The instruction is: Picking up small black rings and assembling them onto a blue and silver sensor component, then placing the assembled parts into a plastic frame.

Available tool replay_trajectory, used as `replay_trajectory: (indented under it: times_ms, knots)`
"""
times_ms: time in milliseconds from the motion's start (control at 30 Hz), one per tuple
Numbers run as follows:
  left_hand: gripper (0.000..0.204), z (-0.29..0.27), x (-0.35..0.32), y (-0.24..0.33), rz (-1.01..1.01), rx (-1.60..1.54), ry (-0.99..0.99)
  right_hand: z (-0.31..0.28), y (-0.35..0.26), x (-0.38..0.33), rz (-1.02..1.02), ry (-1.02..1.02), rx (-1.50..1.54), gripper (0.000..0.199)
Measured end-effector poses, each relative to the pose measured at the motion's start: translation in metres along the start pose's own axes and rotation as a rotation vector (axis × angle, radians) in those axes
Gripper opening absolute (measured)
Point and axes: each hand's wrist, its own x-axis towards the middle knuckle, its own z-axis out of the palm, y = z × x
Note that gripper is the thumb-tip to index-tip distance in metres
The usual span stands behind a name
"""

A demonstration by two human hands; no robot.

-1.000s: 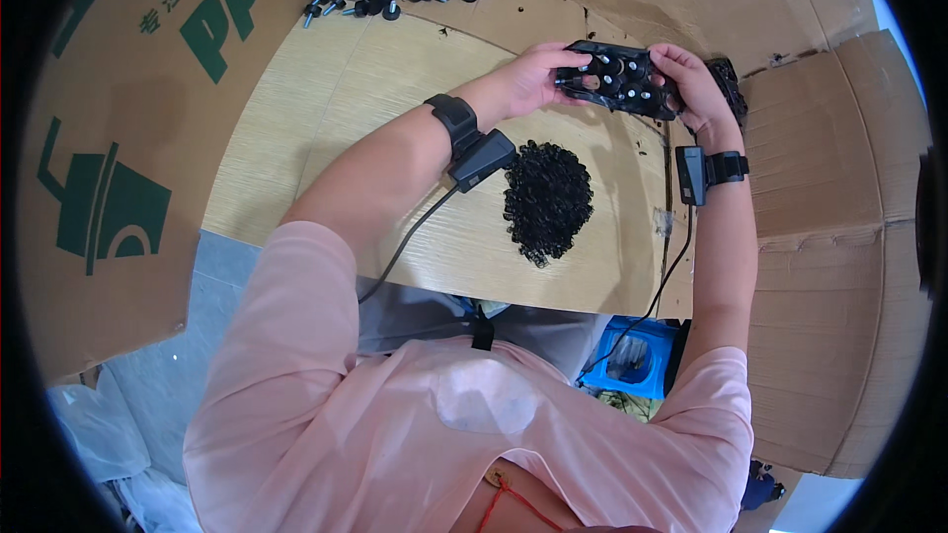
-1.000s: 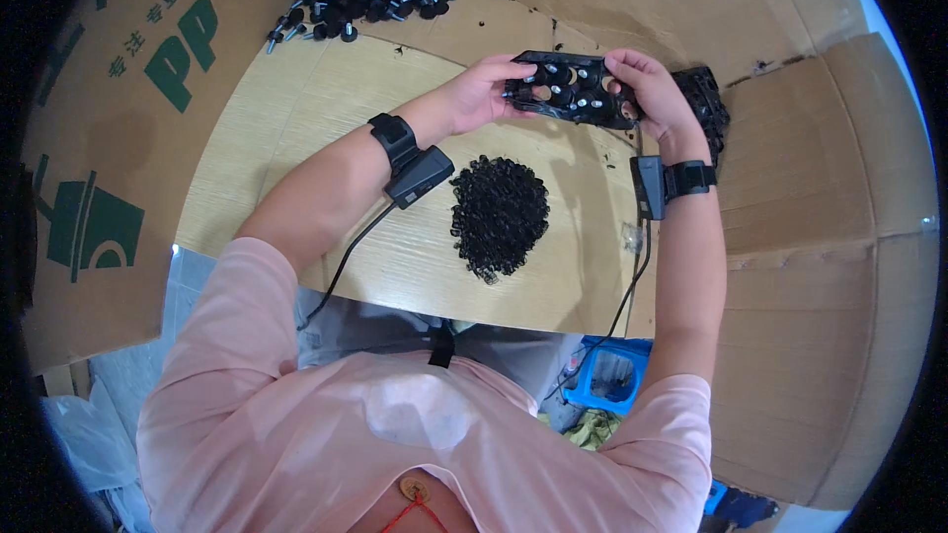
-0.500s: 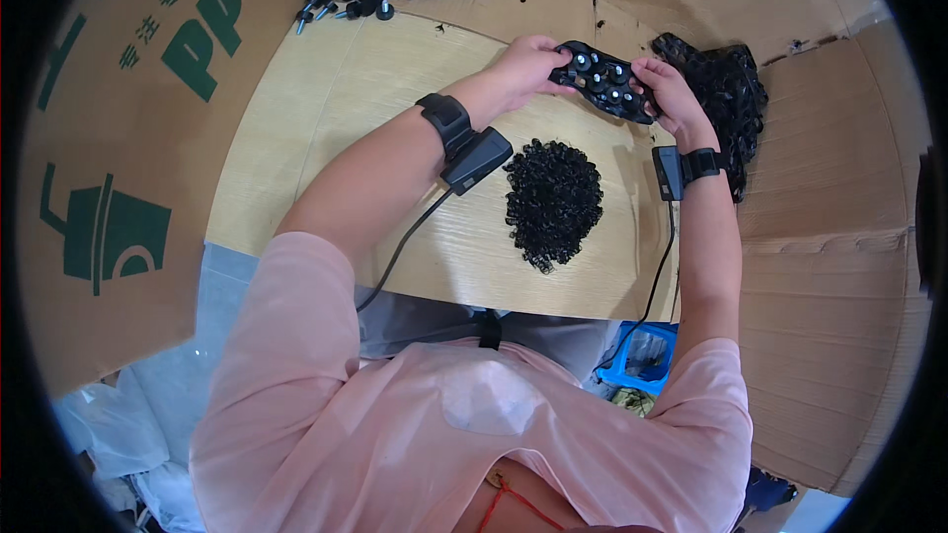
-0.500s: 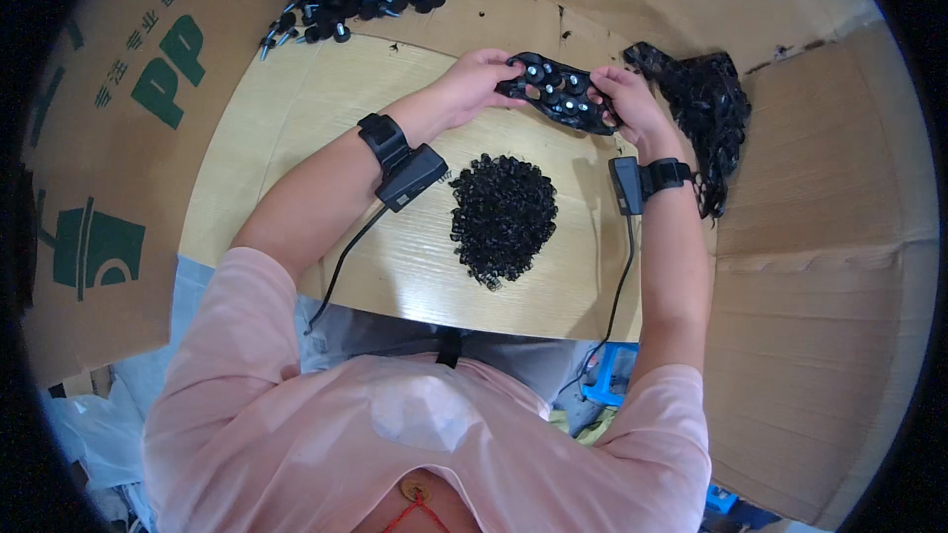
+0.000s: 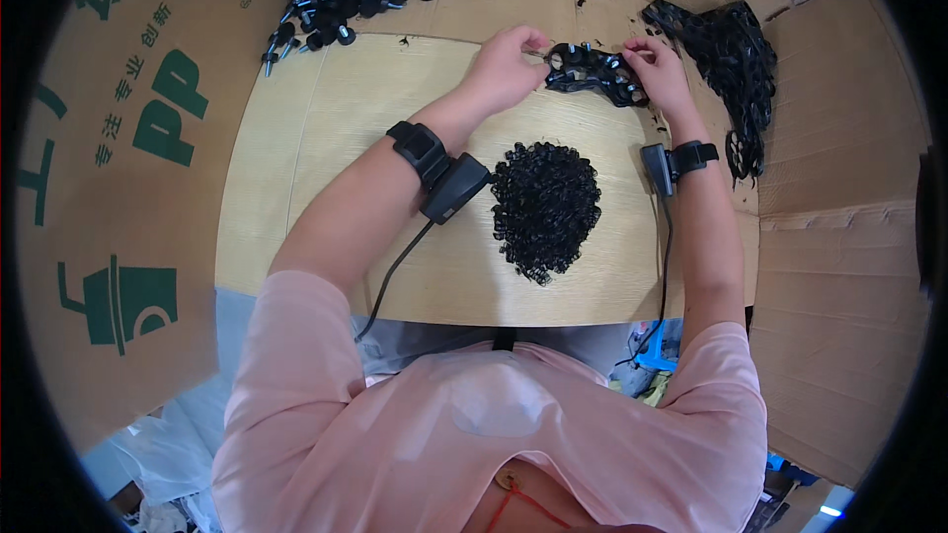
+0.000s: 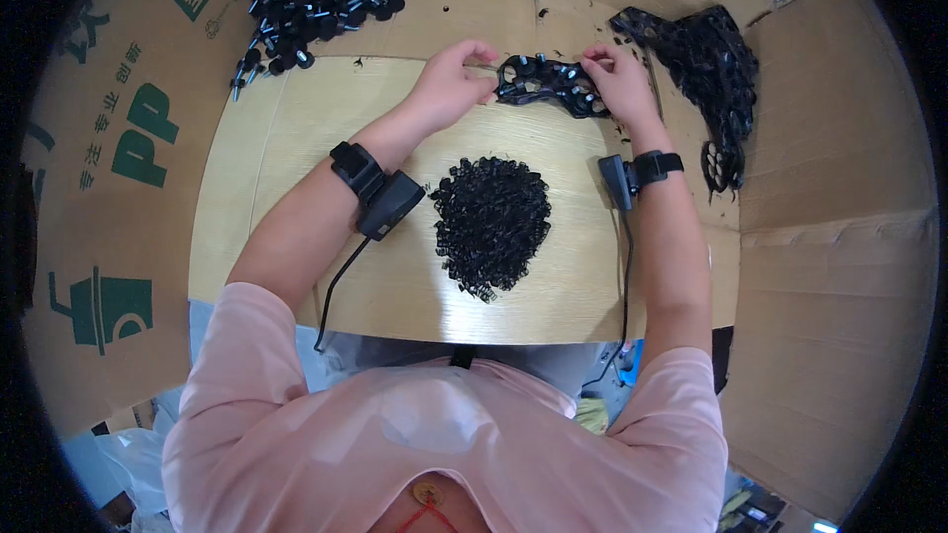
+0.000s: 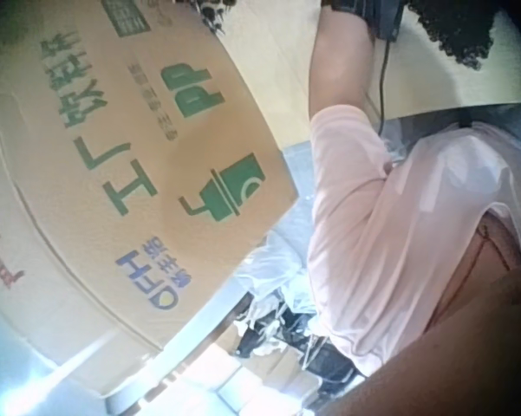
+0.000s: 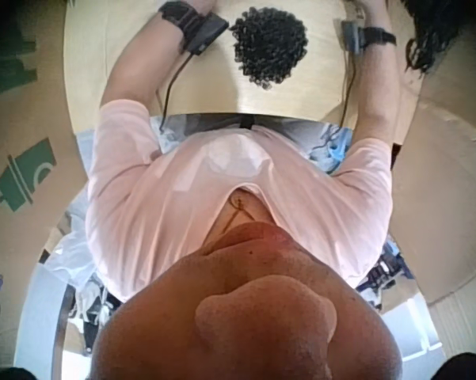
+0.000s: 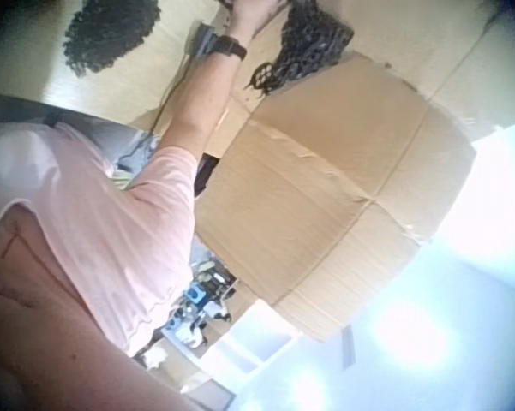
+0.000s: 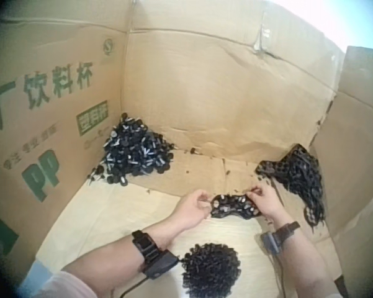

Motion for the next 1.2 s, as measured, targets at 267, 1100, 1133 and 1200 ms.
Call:
replay_trajectory:
  times_ms: [267, 1100, 1133, 1200]
  knots:
    - [0.027, 0.000, -0.012, 0.017, 0.305, 0.362, -0.061, 0.002, -0.059, -0.064, -0.368, 0.063, -0.174, 0.012]
    - [0.047, 0.010, -0.025, 0.022, 0.461, 0.701, -0.127, 0.026, -0.054, -0.072, -0.260, 0.140, -0.475, 0.029]
    - [0.047, 0.011, -0.025, 0.022, 0.461, 0.702, -0.126, 0.025, -0.055, -0.072, -0.261, 0.140, -0.474, 0.029]
    - [0.057, 0.011, -0.025, 0.022, 0.432, 0.762, -0.147, 0.024, -0.057, -0.072, -0.290, 0.117, -0.534, 0.030]
